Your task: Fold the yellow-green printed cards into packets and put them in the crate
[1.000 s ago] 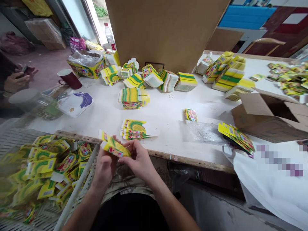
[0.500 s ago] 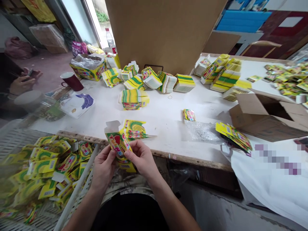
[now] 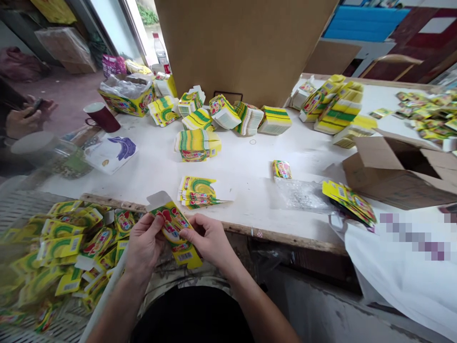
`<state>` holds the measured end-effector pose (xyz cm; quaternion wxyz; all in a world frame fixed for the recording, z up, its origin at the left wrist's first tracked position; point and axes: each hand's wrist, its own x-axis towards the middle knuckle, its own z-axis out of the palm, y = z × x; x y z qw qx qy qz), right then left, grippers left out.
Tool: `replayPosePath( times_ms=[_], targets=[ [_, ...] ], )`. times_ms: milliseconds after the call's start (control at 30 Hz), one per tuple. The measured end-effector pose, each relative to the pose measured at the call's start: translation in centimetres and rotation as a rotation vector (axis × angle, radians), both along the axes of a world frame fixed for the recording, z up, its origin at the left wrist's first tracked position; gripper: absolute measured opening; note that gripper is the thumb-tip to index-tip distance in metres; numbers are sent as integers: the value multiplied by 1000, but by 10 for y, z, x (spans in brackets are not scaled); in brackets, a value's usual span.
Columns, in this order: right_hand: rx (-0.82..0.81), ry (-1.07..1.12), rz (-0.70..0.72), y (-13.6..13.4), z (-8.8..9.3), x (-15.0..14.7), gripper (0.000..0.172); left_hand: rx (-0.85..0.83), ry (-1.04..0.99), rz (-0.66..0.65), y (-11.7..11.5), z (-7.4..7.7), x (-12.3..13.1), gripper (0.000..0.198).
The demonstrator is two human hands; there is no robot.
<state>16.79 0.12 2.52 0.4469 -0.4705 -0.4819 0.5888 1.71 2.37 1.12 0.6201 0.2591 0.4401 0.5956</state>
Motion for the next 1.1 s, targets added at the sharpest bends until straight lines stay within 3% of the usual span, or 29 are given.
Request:
replayPosePath(
  times_ms=[133,233,300,367,433,500,533,600,633,733,800,933,1100],
  targets=[
    [174,-207,-204,2,3,10,16,24,-4,-11,4,4,-6,31],
    [471,-573,-276,2,8,22,17,311,180,102,1,24,-17,49],
    [642,-751,-193,0,13,26,24,525,464,96,-3,40,-25,66],
    [769,-800,-46,-4,17,23,26,582,802,-95,-5,50,-29,84],
    [829,-781,9,-9,19,17,30,518,1010,-418,-6,50,-27,78],
    [802,-723,-149,-12,18,11,44,439,1076,-602,-6,40,-21,62],
    [745,-671,-259,-14,16,8,57,416,1097,-616,-6,34,-18,56],
    [558,-483,-376,-15,11,5,75,402,1167,-523,-9,20,-11,62],
    [432,-350,-362,-15,8,4,74,406,1198,-477,-12,15,-9,68],
    [35,61,-178,-14,-1,-1,48,459,1190,-462,-20,5,-4,76],
    [-113,217,-97,-12,-6,-4,39,498,1158,-469,-24,3,-3,72],
    [-74,198,-59,-8,-4,-5,43,550,1113,-478,-25,6,-3,68],
    [188,-74,63,-12,1,-1,63,452,1076,-542,-20,1,-3,60]
  ],
)
